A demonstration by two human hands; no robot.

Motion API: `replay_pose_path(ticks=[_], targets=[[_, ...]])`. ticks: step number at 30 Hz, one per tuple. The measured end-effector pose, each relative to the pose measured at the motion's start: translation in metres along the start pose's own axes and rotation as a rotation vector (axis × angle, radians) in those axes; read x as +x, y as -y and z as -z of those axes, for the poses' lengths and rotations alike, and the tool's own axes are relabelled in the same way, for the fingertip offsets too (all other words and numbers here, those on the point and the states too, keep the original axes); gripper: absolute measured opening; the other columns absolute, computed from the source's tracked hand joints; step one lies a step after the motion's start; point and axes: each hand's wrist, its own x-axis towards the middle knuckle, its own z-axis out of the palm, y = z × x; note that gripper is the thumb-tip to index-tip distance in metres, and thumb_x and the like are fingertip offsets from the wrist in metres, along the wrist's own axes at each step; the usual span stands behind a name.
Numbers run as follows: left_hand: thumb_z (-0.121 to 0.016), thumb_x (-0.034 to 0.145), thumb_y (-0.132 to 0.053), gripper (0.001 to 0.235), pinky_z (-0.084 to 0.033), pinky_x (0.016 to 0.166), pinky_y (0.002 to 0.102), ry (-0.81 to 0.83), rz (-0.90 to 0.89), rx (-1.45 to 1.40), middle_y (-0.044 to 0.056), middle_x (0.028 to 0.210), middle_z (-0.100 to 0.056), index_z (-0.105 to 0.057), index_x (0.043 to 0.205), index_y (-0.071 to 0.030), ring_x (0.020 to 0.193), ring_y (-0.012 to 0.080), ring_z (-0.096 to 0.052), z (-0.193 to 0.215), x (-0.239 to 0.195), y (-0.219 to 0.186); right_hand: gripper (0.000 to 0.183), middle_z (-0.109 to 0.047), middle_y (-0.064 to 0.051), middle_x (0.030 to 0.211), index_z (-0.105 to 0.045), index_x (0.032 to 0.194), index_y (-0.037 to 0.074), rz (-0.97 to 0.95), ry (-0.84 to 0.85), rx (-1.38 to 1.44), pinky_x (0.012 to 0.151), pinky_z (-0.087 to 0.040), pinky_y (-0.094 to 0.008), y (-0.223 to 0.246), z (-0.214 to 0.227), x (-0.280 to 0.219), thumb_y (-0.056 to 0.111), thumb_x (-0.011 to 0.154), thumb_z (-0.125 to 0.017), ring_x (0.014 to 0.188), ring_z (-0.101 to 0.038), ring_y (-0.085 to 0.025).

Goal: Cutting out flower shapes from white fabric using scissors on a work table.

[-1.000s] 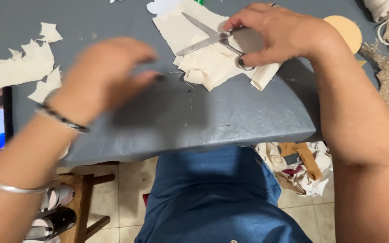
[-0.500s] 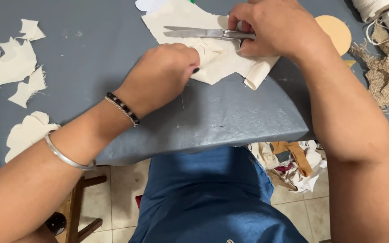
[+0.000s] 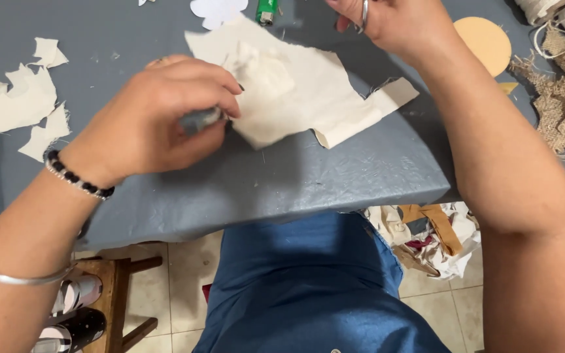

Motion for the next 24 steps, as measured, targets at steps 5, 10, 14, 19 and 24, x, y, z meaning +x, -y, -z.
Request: replay_pose_path(ticks=[5, 10, 14, 19, 24], targets=[[-0.058, 0.09, 0.007, 0.029, -0.049, 0.059, 0.032, -0.071, 0.253, 0.053, 0.013, 0.114, -0.072, -0.073, 0.11, -0.005, 0.087, 0.0239, -0.064, -0.006, 0.004, 0.023, 0.036, -0.04, -0.001, 0.082, -0.048, 0.102, 0.013, -0.107, 0.177, -0.04, 0.063, -0.028, -0.038, 0.017, -0.012, 0.003, 0.046, 0.116, -0.045, 0.073, -0.036, -0.014], [-0.086, 0.072, -0.046, 0.074, -0.045, 0.093, 0.042, 0.36, 0.618, 0.049, 0.014, 0.127, -0.059, -0.061, 0.134, -0.014, 0.111, 0.0323, -0.058, -0.038, 0.03, 0.054, 0.042, -0.066, -0.001, 0.099, -0.051, 0.119, 0.011, -0.23, 0.261, -0.191, 0.074, -0.045, -0.041, 0.038, -0.005, 0.0, 0.02, 0.091, -0.08, 0.083, -0.06, -0.021], [-0.088, 0.072, -0.035, 0.065, -0.048, 0.072, 0.038, 0.484, 0.838, -0.059, 0.001, 0.106, -0.068, -0.059, 0.127, -0.018, 0.091, 0.0211, -0.062, -0.035, 0.054, 0.039, 0.036, -0.068, 0.003, 0.094, -0.052, 0.114, 0.013, -0.362, 0.297, -0.181, 0.074, -0.044, -0.037, 0.043, -0.005, 0.004, 0.016, 0.091, -0.08, 0.083, -0.062, -0.015], [-0.081, 0.077, -0.022, 0.016, -0.044, 0.081, 0.033, 0.422, 0.703, -0.052, -0.002, 0.103, -0.058, -0.075, 0.091, -0.026, 0.094, 0.0178, -0.056, -0.039, 0.044, 0.049, 0.029, -0.069, 0.005, 0.089, -0.053, 0.106, 0.015, -0.298, 0.295, -0.089, 0.072, -0.045, -0.034, 0.033, -0.01, 0.006, 0.011, 0.085, -0.073, 0.075, -0.059, -0.014], [-0.069, 0.079, -0.005, 0.025, -0.044, 0.073, 0.029, 0.231, 0.514, -0.124, -0.006, 0.091, -0.069, -0.073, 0.099, -0.019, 0.081, 0.0106, -0.058, 0.006, 0.019, 0.022, 0.024, -0.055, 0.004, 0.087, -0.05, 0.103, 0.013, -0.24, 0.241, -0.05, 0.071, -0.04, -0.03, 0.019, -0.005, 0.004, 0.0, 0.089, -0.065, 0.074, -0.049, -0.011]])
